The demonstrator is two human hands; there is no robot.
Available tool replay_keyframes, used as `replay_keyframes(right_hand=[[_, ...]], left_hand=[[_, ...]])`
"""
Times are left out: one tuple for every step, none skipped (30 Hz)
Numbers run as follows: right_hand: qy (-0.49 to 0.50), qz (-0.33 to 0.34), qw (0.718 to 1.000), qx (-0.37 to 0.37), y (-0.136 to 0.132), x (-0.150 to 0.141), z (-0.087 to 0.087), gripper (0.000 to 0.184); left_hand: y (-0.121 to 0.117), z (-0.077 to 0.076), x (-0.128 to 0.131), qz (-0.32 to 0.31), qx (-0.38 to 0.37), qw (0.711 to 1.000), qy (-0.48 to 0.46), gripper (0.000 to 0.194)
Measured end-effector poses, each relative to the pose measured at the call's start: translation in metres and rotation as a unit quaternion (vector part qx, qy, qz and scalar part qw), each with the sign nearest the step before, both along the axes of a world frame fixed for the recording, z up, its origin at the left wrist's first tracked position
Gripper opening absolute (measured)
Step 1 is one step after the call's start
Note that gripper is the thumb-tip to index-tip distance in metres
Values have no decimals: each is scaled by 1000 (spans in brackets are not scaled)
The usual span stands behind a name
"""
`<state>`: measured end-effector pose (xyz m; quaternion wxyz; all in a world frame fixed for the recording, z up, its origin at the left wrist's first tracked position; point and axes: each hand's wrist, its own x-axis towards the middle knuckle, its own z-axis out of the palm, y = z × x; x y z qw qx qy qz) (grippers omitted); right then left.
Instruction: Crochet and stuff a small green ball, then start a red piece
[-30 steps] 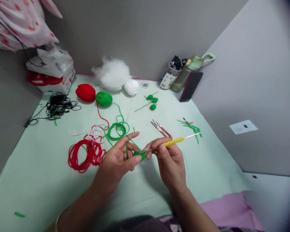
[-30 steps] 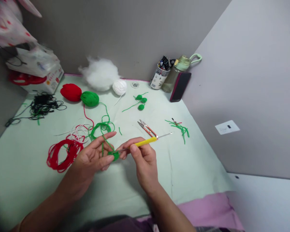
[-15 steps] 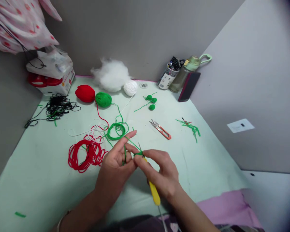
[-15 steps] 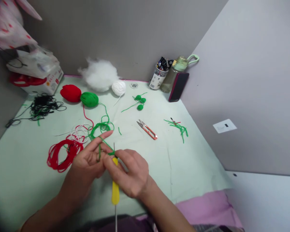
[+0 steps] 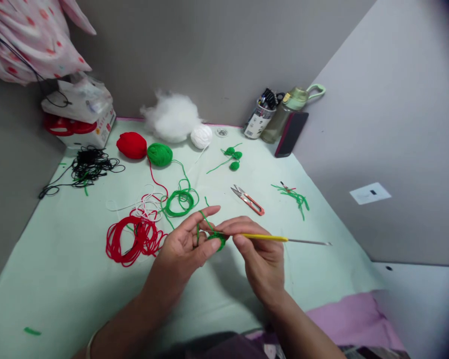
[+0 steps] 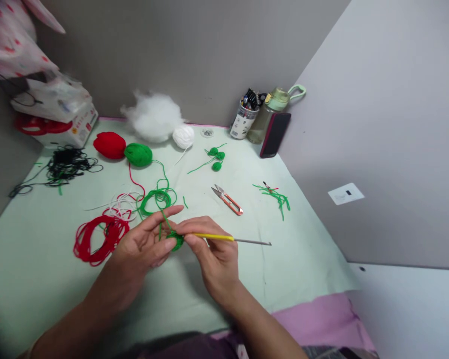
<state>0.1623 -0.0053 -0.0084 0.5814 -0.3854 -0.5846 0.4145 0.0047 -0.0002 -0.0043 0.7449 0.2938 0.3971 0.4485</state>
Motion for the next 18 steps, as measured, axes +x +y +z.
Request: replay_keyframes(right_hand=[[-20,-5,1000,10,-1,0,0,20],[-40,-10,999,22,-3,0,0,21],[-56,-13,998,31,-4,0,-1,21],[-58,-13,998,33,-5,1,-1,21],[-41,-10,999,26,-5,2,-1,20],[-9,-5,1000,8,-4,3,-2,19],[32,2,999,-18,-3,4,-2,17],[73,10,996,-48,-1,5,-2,16],[109,17,991,-78,1,7,-1,16],[137,24,984,-108,3,8,0,15],[157,29,978,-134,5,8,1,16],[172,32,972,-157,7,9,2,16],[184,34,966,-177,8,8,2,18],[191,37,962,-191,8,8,3,19],[192,36,961,-193,8,6,2,19],[183,34,965,-183,7,5,2,19],[161,26,974,-159,6,3,1,18],[131,16,983,-126,5,0,0,15]], left_hand=[[0,0,1,7,3,1000,13,53],[0,0,1,10,4,1000,19,58],[0,1,1,8,3,1000,20,62],[1,2,0,3,-2,1000,16,66],[1,3,-1,-3,-10,1000,8,70],[2,4,-2,-13,-22,1000,-4,71],[3,5,-4,-25,-35,999,-21,71],[3,6,-5,-38,-48,997,-39,68],[4,7,-7,-53,-58,995,-59,65],[4,7,-8,-68,-63,993,-80,60],[4,7,-8,-80,-64,990,-97,56],[4,7,-9,-88,-64,988,-109,52],[4,7,-8,-91,-63,987,-115,49],[4,6,-7,-88,-59,988,-113,48],[3,5,-5,-78,-51,990,-103,48],[2,4,-4,-62,-40,994,-84,50],[1,3,-2,-38,-26,997,-56,51],[0,2,0,-12,-11,1000,-22,52]])
